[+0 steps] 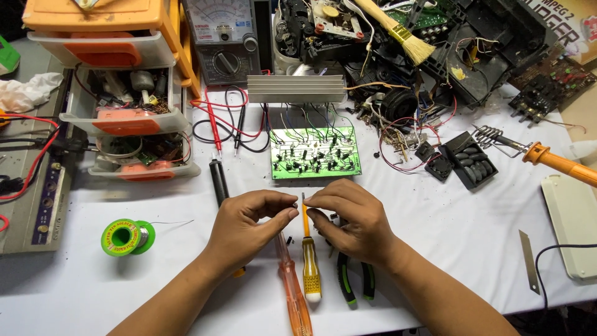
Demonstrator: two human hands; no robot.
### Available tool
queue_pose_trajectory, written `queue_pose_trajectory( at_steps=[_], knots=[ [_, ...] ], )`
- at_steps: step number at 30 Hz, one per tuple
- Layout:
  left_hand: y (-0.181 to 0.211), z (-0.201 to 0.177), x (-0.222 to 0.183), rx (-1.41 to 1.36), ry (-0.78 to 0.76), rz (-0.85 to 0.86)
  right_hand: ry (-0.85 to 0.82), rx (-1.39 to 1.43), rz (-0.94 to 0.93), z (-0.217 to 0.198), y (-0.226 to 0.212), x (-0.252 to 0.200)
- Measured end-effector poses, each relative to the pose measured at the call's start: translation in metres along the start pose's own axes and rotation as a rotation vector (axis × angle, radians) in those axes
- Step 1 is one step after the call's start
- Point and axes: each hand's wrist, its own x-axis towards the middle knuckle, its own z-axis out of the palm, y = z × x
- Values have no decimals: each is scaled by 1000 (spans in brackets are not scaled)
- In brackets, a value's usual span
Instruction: Soldering electronic components onto a printed circuit board at a repair bench.
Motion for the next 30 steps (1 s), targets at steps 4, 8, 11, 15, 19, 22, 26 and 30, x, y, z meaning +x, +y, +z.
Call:
queue_pose_trajectory(
  at_steps=[4, 8, 11, 15, 19, 22, 26, 30],
  knots=[
    [1, 0, 0, 13, 11, 15, -11, 6, 1, 1, -1, 2],
    [1, 0, 0, 22, 12, 38, -14, 15, 15, 1, 1, -1],
    [3, 0, 1, 25, 9, 63, 12, -5, 26, 0, 1, -1],
    [2, -2, 1, 28, 15, 96, 118, -128, 65, -12, 0, 4],
    [6, -4, 0, 42, 43, 124, 115, -285, 136, -46, -17, 15],
    [7, -6, -2, 50, 63, 136, -84, -357, 257, -57, -36, 6],
    [9, -9, -2, 192, 55, 111, -426, -624, 453, -44, -41, -43],
    [9, -9, -2, 199, 89, 107, -501, -725, 743, -18, -57, -69]
  ],
)
